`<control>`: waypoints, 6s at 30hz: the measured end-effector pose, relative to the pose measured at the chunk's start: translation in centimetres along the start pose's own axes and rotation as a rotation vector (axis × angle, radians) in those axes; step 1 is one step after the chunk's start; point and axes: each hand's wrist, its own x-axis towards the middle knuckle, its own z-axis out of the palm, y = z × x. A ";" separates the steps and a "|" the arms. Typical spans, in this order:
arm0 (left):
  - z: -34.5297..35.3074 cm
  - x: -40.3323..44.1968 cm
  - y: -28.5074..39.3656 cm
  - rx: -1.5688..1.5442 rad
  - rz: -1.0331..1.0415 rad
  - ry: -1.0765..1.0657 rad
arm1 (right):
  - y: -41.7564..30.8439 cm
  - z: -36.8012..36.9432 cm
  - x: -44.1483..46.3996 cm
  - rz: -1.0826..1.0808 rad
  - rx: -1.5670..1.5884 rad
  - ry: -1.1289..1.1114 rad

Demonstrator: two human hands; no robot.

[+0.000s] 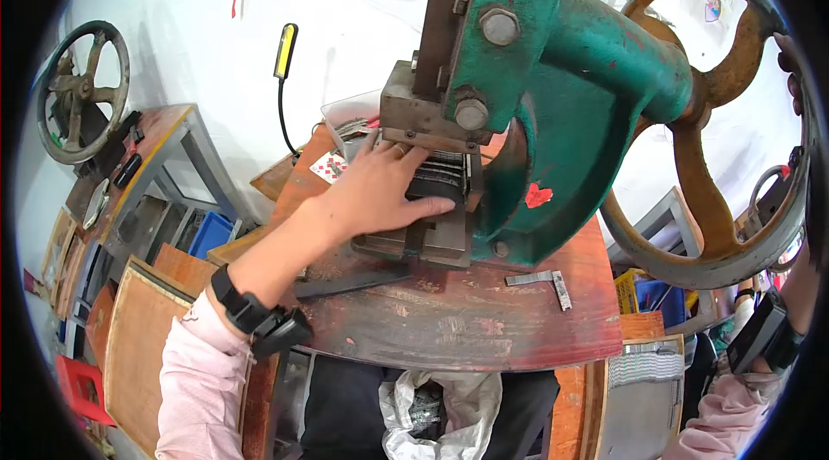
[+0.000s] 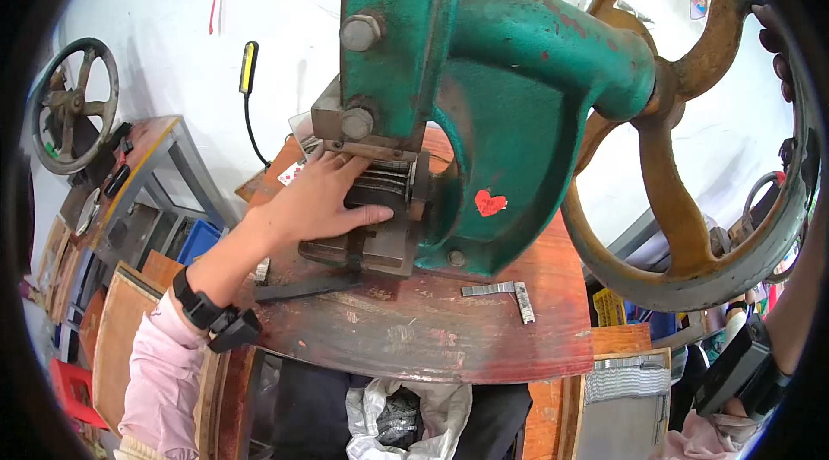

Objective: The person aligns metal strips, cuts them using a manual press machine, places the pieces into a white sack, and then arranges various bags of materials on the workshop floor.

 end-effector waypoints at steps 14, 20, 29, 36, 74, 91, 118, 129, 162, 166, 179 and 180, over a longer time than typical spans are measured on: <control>1.6 -0.5 1.4 0.289 0.128 0.062 | 0.0 0.4 -0.8 -0.037 0.033 0.046; 1.4 -0.9 2.3 0.126 0.028 0.027 | 0.6 -0.8 -0.6 -0.085 0.173 -0.096; 1.5 -1.1 3.1 0.312 0.147 0.066 | 1.1 -1.5 -0.1 -0.109 0.210 -0.205; -2.0 -3.0 5.3 0.040 0.063 -0.045 | 1.6 -1.8 0.6 -0.128 0.206 -0.192; 4.4 -14.0 8.1 -0.447 -0.258 -0.143 | 5.7 27.9 -28.2 -0.421 0.485 -0.425; 4.2 -13.9 8.6 -0.224 -0.164 -0.020 | 4.9 31.6 -24.1 -0.435 0.498 -0.580; 4.6 -14.9 9.0 -0.135 -0.130 0.013 | 5.8 31.3 -24.2 -0.560 0.624 -0.731; 3.8 -14.3 9.2 -0.174 -0.155 0.037 | 5.4 31.6 -24.9 -0.733 0.494 -0.631; 4.6 -14.9 8.9 -0.382 -0.273 -0.029 | 4.6 25.6 -31.0 -0.681 0.110 -0.468; 4.2 -14.6 9.4 -0.241 -0.201 -0.108 | 5.0 26.0 -30.8 -0.650 0.150 -0.446; 1.9 -15.1 11.7 -2.353 -0.893 -0.066 | 8.1 28.6 -30.7 -0.353 0.373 -0.074; 1.8 -15.4 11.9 -2.516 -0.863 -0.113 | 8.2 28.6 -30.7 -0.351 0.369 -0.083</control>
